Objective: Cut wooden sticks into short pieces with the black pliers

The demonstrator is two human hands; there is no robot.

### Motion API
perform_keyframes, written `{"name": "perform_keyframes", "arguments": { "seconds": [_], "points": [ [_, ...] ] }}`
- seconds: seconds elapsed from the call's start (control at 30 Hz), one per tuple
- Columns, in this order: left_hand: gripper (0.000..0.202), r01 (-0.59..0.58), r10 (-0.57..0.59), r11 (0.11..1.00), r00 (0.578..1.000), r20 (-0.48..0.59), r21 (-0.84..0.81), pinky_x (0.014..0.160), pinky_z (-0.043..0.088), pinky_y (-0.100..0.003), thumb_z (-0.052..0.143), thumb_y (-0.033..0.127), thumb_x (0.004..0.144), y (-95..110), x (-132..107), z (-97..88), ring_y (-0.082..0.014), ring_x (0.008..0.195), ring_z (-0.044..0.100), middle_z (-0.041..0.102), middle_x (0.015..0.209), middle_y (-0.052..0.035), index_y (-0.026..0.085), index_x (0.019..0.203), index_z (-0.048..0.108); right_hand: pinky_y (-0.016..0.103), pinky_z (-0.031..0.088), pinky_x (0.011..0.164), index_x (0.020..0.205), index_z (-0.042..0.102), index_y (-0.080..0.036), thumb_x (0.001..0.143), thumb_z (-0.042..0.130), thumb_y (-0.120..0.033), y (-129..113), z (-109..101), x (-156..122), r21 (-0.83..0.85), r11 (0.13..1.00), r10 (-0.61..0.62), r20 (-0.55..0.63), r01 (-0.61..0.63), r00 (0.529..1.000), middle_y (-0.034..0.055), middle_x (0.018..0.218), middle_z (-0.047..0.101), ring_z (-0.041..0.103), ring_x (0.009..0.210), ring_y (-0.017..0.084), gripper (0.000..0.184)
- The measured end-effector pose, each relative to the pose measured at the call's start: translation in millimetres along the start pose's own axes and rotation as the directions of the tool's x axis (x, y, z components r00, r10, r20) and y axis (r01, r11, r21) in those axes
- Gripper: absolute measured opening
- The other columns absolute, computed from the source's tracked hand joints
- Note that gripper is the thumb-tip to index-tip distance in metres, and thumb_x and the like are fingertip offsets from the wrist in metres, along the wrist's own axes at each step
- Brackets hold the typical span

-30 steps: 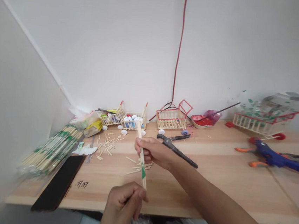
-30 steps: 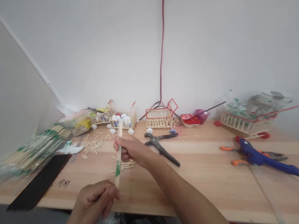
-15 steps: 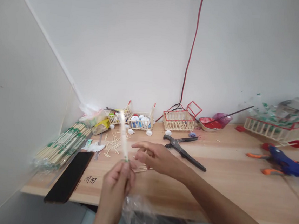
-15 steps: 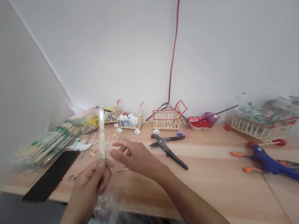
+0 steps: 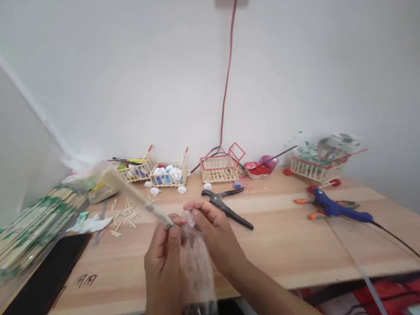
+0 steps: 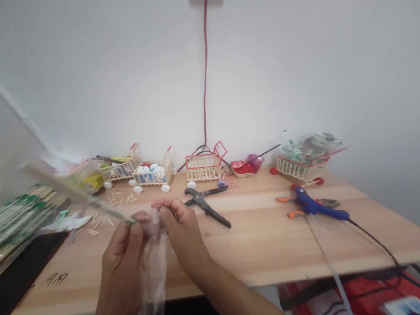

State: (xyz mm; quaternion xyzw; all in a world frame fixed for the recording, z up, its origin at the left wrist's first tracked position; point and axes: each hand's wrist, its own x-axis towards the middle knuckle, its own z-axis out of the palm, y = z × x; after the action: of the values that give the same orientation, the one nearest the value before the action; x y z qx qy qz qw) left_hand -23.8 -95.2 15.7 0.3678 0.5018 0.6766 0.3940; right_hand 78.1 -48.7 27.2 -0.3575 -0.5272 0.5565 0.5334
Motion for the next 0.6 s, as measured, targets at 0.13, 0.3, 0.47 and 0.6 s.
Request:
{"name": "perform_keyframes", "arguments": {
  "seconds": [0.13, 0.3, 0.47, 0.6],
  "points": [
    [0.04, 0.141, -0.13, 0.982, 0.987, 0.094, -0.129, 0.078, 0.052, -0.024, 0.073, 0.052, 0.075, 2, 5, 4.9, -0.0174, 0.092, 0.064, 0.069, 0.097, -0.0054, 0.017, 0.094, 0.067, 0.042, 0.038, 0.107, 0.139, 0.05, -0.021, 0.087, 0.061, -0.049, 0, -19, -12, -0.366, 0.864, -0.272, 0.241, 0.346, 0.932, 0.0115, 0.136, 0.057, 0.051, 0.126, 0.025, 0.061],
    [0.036, 0.3, -0.228, 0.888, 0.945, 0.234, -0.348, 0.081, 0.054, -0.03, 0.081, 0.044, 0.068, 4, 16, 19.0, -0.0164, 0.086, 0.064, 0.069, 0.092, -0.0044, 0.017, 0.087, 0.066, 0.047, 0.032, 0.112, 0.144, 0.047, -0.021, 0.088, 0.062, -0.049, 2, -48, -14, -0.648, 0.454, -0.417, 0.451, 0.611, 0.789, 0.0135, 0.139, 0.056, 0.046, 0.131, 0.028, 0.064],
    [0.033, 0.344, -0.192, 0.885, 0.885, 0.425, -0.315, 0.089, 0.053, -0.035, 0.077, 0.046, 0.073, 4, 21, 39.9, -0.0197, 0.095, 0.064, 0.068, 0.092, -0.0057, 0.015, 0.077, 0.065, 0.037, 0.048, 0.091, 0.109, 0.072, -0.027, 0.098, 0.049, -0.03, -31, -84, 4, -0.71, 0.41, -0.459, 0.381, 0.572, 0.803, 0.0065, 0.105, 0.072, 0.064, 0.102, 0.021, 0.026],
    [0.035, 0.259, -0.147, 0.932, 0.91, 0.388, -0.254, 0.074, 0.055, -0.029, 0.076, 0.049, 0.073, 4, 35, 46.4, -0.0183, 0.091, 0.065, 0.067, 0.107, -0.0078, 0.016, 0.082, 0.068, 0.038, 0.047, 0.088, 0.094, 0.075, -0.022, 0.09, 0.06, -0.032, -81, -137, 22, -0.89, 0.305, -0.565, 0.116, 0.338, 0.817, 0.0115, 0.108, 0.065, 0.06, 0.102, 0.025, 0.019]
  ]
}}
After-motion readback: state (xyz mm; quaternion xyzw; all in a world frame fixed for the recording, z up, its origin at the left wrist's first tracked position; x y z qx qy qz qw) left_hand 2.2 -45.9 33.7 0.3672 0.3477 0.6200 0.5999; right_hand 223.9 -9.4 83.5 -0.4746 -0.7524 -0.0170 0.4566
